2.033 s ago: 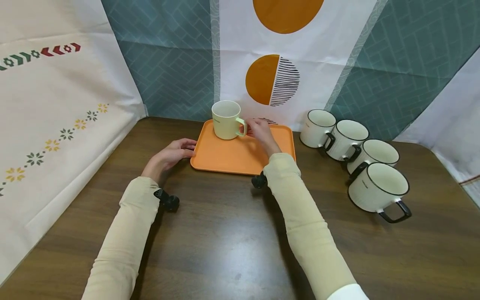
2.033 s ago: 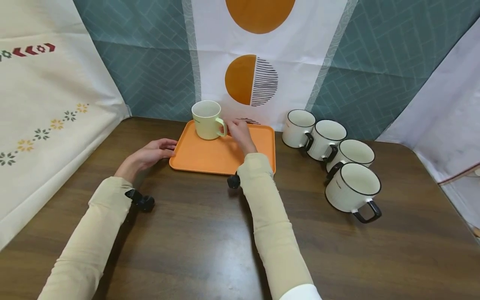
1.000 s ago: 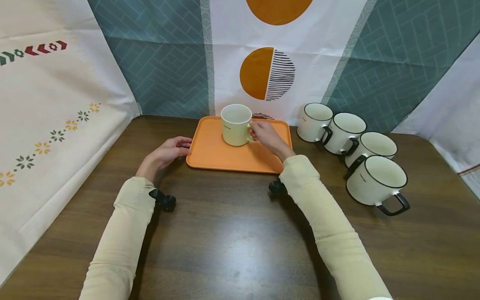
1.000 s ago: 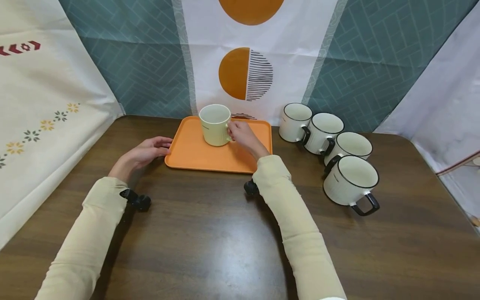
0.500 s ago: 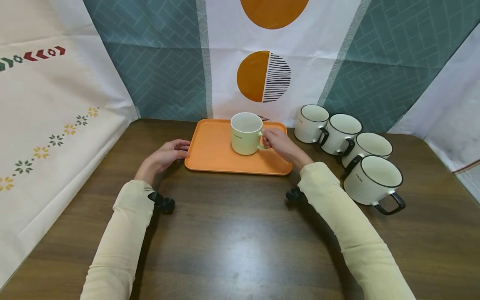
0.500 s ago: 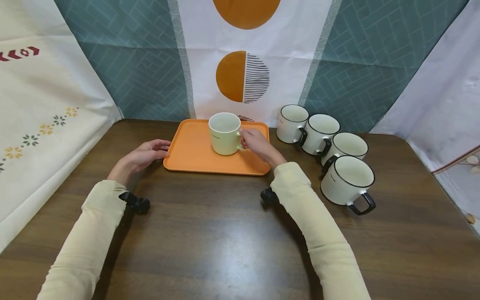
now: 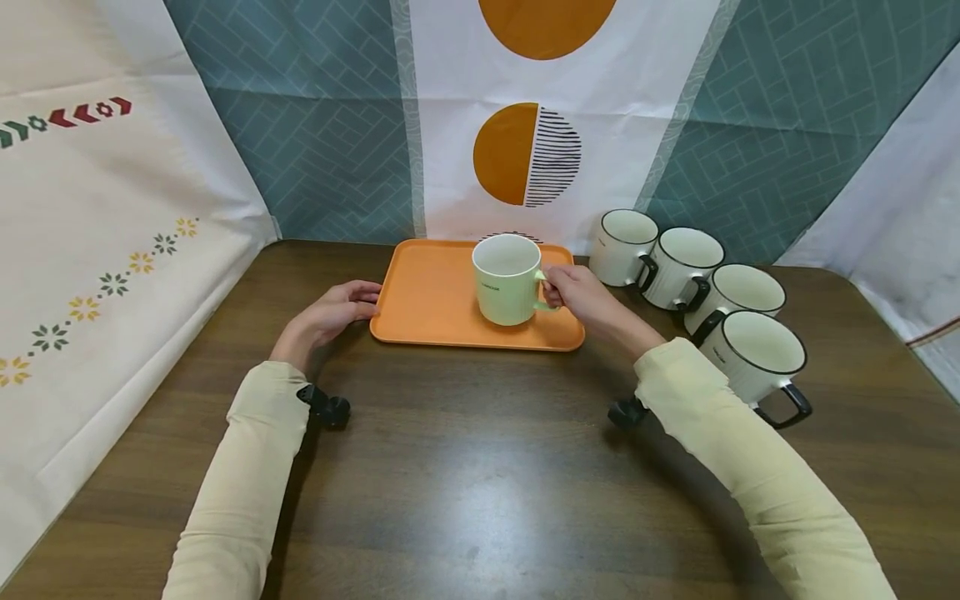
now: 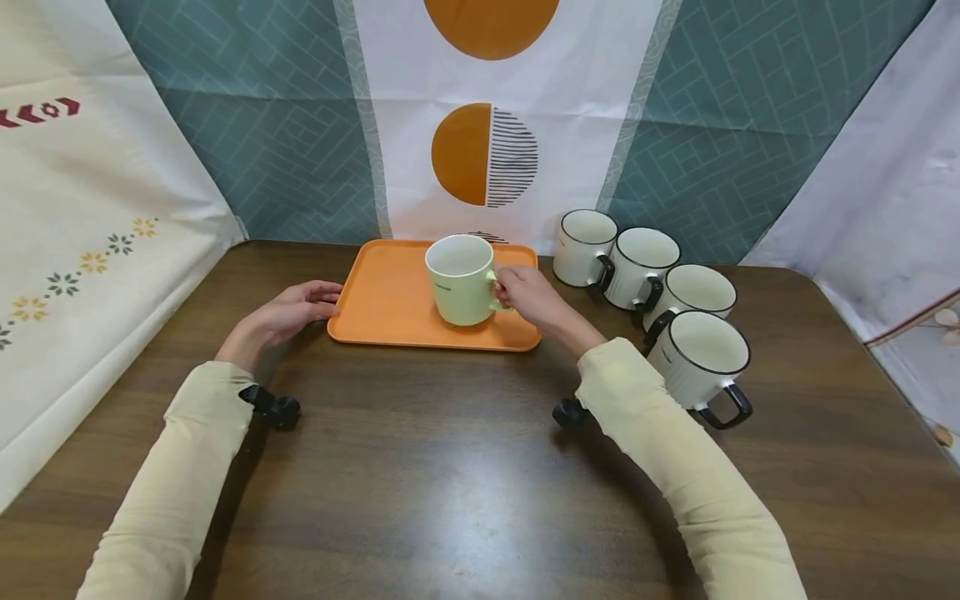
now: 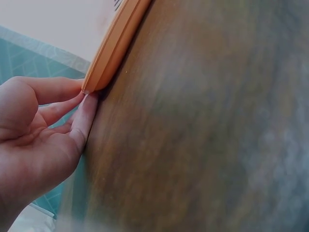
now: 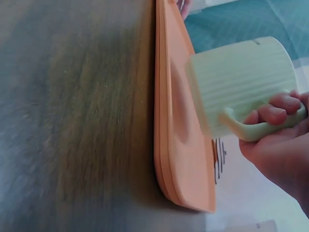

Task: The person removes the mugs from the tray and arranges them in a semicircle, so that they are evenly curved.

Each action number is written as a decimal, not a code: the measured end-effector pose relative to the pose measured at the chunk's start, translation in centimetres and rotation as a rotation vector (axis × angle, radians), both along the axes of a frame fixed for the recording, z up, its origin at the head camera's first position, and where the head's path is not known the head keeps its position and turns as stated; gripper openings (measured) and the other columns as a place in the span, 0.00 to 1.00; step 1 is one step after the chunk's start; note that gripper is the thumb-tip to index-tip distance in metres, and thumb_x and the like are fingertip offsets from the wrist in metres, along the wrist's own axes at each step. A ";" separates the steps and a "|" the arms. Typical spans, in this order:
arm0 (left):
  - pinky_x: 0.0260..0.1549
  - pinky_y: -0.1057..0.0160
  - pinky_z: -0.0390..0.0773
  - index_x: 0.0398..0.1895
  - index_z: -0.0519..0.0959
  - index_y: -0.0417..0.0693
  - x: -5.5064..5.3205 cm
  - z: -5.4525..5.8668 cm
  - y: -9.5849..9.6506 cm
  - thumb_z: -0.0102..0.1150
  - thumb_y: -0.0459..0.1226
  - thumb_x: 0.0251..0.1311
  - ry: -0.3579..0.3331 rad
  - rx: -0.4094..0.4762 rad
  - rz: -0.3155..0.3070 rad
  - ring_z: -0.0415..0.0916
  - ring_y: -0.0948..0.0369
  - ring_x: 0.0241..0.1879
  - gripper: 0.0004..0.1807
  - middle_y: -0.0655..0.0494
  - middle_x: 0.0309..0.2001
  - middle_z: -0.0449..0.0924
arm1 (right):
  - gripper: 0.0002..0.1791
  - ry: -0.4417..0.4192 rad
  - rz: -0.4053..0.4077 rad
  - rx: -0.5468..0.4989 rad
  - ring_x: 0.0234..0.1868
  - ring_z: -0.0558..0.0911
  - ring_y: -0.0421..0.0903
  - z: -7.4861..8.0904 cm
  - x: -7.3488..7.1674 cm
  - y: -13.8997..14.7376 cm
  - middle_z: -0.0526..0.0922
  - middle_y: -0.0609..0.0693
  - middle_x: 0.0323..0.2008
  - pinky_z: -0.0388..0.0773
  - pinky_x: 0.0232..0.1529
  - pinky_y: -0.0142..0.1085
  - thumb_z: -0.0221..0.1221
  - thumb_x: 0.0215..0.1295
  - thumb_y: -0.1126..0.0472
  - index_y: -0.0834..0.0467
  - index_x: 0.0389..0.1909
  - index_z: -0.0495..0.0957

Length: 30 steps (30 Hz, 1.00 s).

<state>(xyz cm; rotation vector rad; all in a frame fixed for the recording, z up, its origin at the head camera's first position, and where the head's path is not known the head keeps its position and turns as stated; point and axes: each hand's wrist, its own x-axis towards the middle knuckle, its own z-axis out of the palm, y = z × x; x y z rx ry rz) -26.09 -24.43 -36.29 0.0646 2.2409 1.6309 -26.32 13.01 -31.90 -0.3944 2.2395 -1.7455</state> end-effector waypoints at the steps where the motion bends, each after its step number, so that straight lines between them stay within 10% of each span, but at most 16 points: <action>1: 0.65 0.49 0.58 0.71 0.51 0.31 0.0 0.0 0.0 0.47 0.27 0.68 0.000 0.002 -0.002 0.59 0.46 0.61 0.31 0.34 0.66 0.56 | 0.18 0.002 -0.022 -0.018 0.28 0.64 0.45 0.2 0.3 0.2 0.62 0.52 0.24 0.62 0.39 0.38 0.38 0.78 0.59 0.67 0.29 0.63; 14: 0.64 0.51 0.60 0.70 0.53 0.31 -0.3 -0.2 0.3 0.48 0.27 0.68 0.000 -0.026 -0.008 0.61 0.46 0.60 0.30 0.34 0.65 0.58 | 0.19 0.035 -0.190 -0.417 0.24 0.62 0.39 1.1 3.7 4.2 0.62 0.47 0.21 0.62 0.29 0.28 0.38 0.77 0.62 0.62 0.23 0.64; 30: 0.65 0.50 0.58 0.71 0.51 0.30 -0.3 -0.3 -0.1 0.47 0.27 0.68 0.008 -0.002 -0.022 0.60 0.46 0.63 0.30 0.34 0.68 0.55 | 0.19 0.076 -0.150 -0.430 0.26 0.63 0.41 0.0 8.7 10.6 0.63 0.47 0.22 0.60 0.31 0.32 0.41 0.78 0.57 0.61 0.26 0.65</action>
